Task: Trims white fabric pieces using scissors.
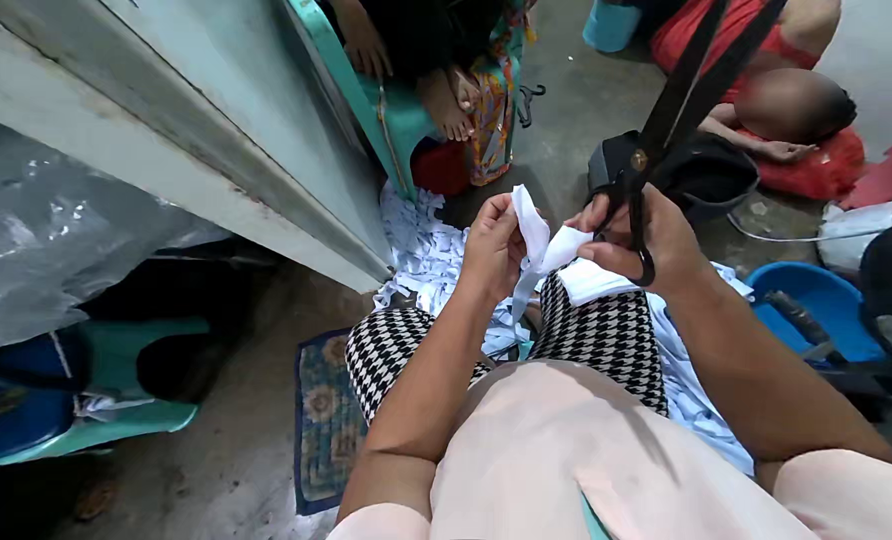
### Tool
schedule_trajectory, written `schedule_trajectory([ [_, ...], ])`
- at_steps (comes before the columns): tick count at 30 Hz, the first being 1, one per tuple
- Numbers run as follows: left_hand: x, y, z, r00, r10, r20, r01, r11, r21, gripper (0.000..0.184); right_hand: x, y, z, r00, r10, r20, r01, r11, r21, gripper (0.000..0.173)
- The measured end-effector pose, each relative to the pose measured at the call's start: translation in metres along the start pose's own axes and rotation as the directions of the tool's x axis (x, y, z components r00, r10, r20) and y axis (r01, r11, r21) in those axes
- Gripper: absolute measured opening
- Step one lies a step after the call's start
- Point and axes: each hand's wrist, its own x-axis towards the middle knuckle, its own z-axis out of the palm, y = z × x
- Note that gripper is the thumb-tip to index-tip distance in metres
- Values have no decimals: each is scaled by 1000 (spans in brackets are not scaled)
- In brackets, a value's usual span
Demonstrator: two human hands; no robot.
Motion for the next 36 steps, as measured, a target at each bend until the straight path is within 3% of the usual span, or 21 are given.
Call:
schedule_trajectory([
  [4, 1, -5, 2, 998, -50, -49, 47, 998, -46, 14, -1, -1, 4, 997, 78, 26, -78, 997, -16, 37],
  [11, -14, -14, 9, 995, -90, 49, 90, 996, -11, 22, 7, -7, 17, 959, 249, -138, -284, 883, -373, 30],
  [16, -19, -22, 4, 996, -88, 26, 89, 994, -64, 39, 11, 3, 18, 949, 262, -178, -310, 884, -349, 30],
  [20, -14, -22, -5, 995, -49, -92, 50, 999, 10, 27, 7, 2, 20, 954, 244, -176, -293, 886, -358, 30],
  [23, -2, -25, -18, 986, 57, -154, -45, 996, 81, 25, 5, -6, 21, 960, 259, -106, -279, 903, -327, 32],
  [25, 3, -27, -22, 984, 91, -153, -75, 991, 110, 26, 6, -12, 20, 954, 296, 51, -282, 941, -186, 35],
  [28, -7, -25, -16, 994, 90, -68, -75, 976, 205, 29, 9, -8, 22, 946, 184, 267, -177, 983, -52, 42],
  [33, -14, -23, -7, 997, 70, -16, -66, 983, 170, 23, 21, -6, 31, 966, 257, -11, -245, 907, -343, 30],
  [36, -15, -22, -5, 996, 85, -24, -81, 987, 136, 22, 23, 6, 31, 951, 278, -136, -308, 897, -318, 30],
])
